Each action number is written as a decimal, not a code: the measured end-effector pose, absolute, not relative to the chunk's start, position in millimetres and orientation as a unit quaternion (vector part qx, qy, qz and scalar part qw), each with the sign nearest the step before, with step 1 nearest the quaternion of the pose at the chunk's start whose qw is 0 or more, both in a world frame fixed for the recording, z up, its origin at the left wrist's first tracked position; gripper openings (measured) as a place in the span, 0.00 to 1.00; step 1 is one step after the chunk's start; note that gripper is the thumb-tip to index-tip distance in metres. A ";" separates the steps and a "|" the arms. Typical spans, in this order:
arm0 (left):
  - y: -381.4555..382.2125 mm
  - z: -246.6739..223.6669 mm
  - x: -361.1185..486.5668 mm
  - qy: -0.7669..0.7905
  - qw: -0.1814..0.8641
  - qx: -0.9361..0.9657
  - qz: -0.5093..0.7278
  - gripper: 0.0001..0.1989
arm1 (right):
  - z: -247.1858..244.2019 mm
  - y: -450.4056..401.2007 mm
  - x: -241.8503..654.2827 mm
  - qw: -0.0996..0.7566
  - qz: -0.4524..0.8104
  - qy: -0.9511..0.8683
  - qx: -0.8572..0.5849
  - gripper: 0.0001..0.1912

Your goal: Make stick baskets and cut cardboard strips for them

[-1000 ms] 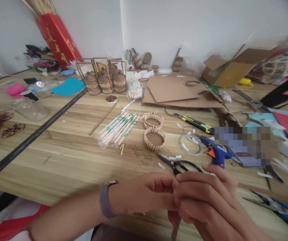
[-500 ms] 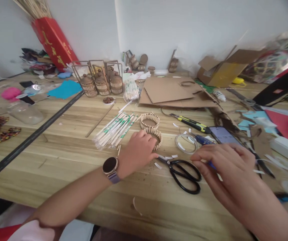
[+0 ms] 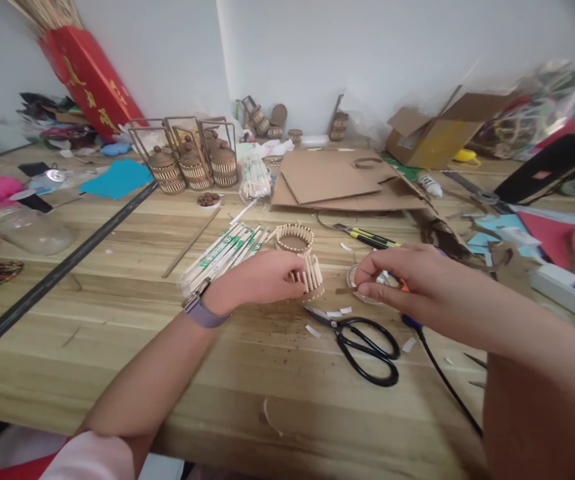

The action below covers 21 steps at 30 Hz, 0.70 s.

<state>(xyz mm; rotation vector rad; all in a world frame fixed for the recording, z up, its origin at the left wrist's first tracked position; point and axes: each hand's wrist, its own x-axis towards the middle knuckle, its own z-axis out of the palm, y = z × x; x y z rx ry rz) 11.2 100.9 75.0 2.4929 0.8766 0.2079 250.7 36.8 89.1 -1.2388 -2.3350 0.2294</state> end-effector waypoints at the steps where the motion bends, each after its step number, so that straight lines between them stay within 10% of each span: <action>1: 100.6 74.9 10.9 0.316 0.260 0.909 0.079 0.04 | 91.8 40.1 248.6 0.228 0.098 -0.857 -0.452 0.19; 10: 99.8 72.1 9.7 0.292 0.353 0.887 0.050 0.06 | 115.3 49.9 221.9 0.053 0.203 -0.805 -0.555 0.10; 21: 97.0 67.7 11.1 0.280 0.343 0.893 0.077 0.05 | 104.9 59.2 220.3 0.074 0.295 -0.763 -0.570 0.14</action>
